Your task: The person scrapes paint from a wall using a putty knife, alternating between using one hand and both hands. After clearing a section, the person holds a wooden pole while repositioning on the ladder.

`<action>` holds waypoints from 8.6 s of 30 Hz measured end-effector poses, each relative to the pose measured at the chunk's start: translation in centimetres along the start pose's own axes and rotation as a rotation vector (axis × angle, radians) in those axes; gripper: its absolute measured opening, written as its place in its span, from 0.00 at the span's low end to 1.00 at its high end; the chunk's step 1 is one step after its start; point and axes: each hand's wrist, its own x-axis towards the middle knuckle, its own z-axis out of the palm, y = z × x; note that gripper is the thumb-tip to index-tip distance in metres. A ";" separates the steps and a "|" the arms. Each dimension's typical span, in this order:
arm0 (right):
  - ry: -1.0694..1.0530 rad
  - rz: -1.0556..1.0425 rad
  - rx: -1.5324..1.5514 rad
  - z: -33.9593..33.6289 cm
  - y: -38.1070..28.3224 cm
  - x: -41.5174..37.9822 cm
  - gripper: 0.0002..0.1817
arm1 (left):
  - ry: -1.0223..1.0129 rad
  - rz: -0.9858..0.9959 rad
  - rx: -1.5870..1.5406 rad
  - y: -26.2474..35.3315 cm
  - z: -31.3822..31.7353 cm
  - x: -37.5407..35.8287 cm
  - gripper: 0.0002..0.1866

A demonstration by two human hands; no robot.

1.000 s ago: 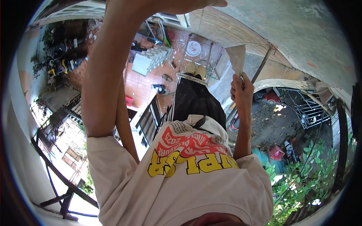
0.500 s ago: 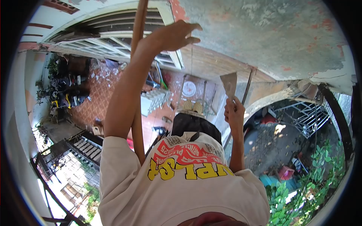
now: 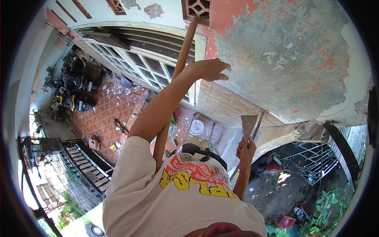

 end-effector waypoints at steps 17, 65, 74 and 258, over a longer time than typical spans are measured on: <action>-0.111 -0.068 -0.051 2.6 -3.2 -0.3 0.08 | 0.003 -0.022 0.029 1.2 -0.7 -0.4 0.25; -0.272 -0.178 -0.080 5.5 -4.4 2.6 0.14 | -0.089 -0.042 0.082 -0.3 0.0 0.3 0.31; -0.313 -0.525 -0.051 4.9 -4.9 5.1 0.07 | -0.069 0.012 0.082 -0.5 0.1 0.4 0.32; -0.896 0.016 0.919 15.3 -9.2 2.0 0.20 | 0.703 -0.079 -0.588 4.4 0.1 2.1 0.43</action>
